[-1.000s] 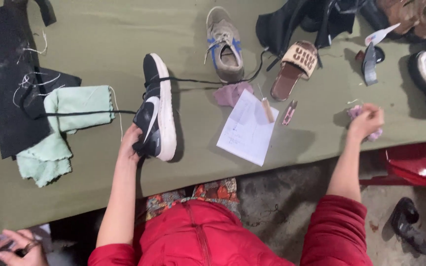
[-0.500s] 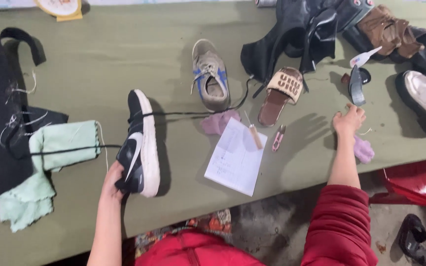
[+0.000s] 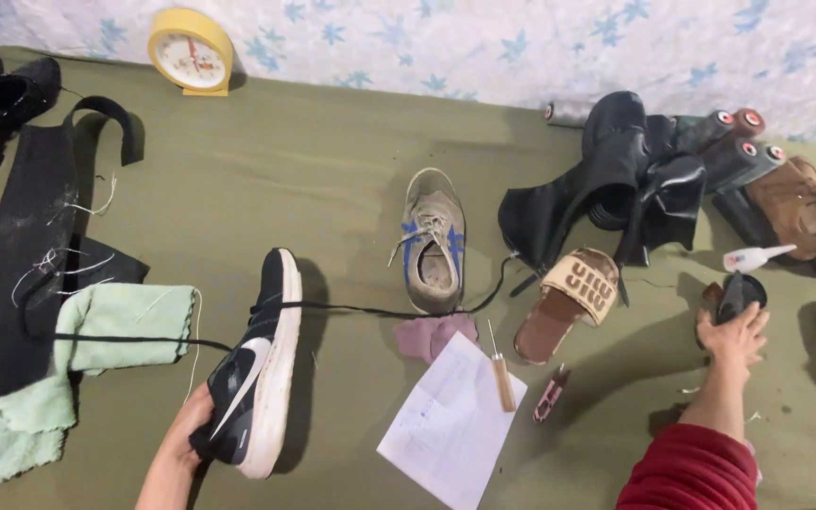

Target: Threading laces through the eyelets of a black and white sneaker on a repair bench.

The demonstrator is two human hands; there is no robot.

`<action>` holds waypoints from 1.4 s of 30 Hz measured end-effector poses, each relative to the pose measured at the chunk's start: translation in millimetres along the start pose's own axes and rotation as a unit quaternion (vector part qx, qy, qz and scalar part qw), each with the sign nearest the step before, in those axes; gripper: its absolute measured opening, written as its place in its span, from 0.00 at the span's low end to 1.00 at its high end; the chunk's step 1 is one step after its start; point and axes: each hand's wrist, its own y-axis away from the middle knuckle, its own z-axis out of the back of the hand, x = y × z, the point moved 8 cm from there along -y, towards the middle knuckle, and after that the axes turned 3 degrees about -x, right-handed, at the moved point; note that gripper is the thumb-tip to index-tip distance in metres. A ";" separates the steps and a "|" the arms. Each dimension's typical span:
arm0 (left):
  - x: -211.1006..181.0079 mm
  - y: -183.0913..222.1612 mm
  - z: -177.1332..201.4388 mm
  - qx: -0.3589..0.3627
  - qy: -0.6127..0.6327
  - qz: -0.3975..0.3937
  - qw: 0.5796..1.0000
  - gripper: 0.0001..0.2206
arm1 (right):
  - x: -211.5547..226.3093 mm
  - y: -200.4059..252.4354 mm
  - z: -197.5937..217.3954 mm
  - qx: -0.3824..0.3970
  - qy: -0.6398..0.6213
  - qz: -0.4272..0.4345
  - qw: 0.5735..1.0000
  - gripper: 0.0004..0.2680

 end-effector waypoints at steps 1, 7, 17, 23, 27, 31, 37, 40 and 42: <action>0.0 0.6 3.0 -0.029 -0.003 0.015 0.999 0.05 | 6.5 -0.4 3.9 0.009 0.013 -0.004 1.000 0.32; -5.3 14.3 3.0 -0.108 -0.037 0.052 0.992 0.11 | 25.5 0.5 19.5 0.055 0.048 -0.011 0.997 0.29; 10.0 2.9 16.7 -0.126 -0.046 0.062 0.989 0.11 | 11.6 -31.8 -3.9 -0.061 0.084 0.061 0.993 0.24; 0.7 5.2 6.1 -0.056 -0.046 0.025 0.997 0.10 | 7.4 -22.9 -5.4 -0.086 0.091 0.058 0.990 0.17; 3.8 7.6 5.1 -0.052 -0.048 0.050 0.996 0.11 | -0.2 -5.5 -14.0 -0.098 0.140 0.073 0.983 0.19; -2.0 6.4 -2.6 -0.003 -0.010 -0.002 1.000 0.11 | 7.1 45.3 -20.8 -0.107 0.110 0.154 0.976 0.15; -12.5 13.0 -13.7 0.018 -0.014 -0.034 0.999 0.17 | 9.7 161.6 -46.6 -0.127 0.099 0.296 0.942 0.18; -4.5 -2.4 -9.1 0.048 -0.009 -0.065 0.997 0.17 | 20.3 225.2 -56.3 -0.140 0.063 0.391 0.907 0.17; -1.6 -4.7 -6.9 0.051 -0.008 -0.063 0.997 0.18 | 43.2 268.6 -55.3 -0.012 0.012 0.350 0.937 0.17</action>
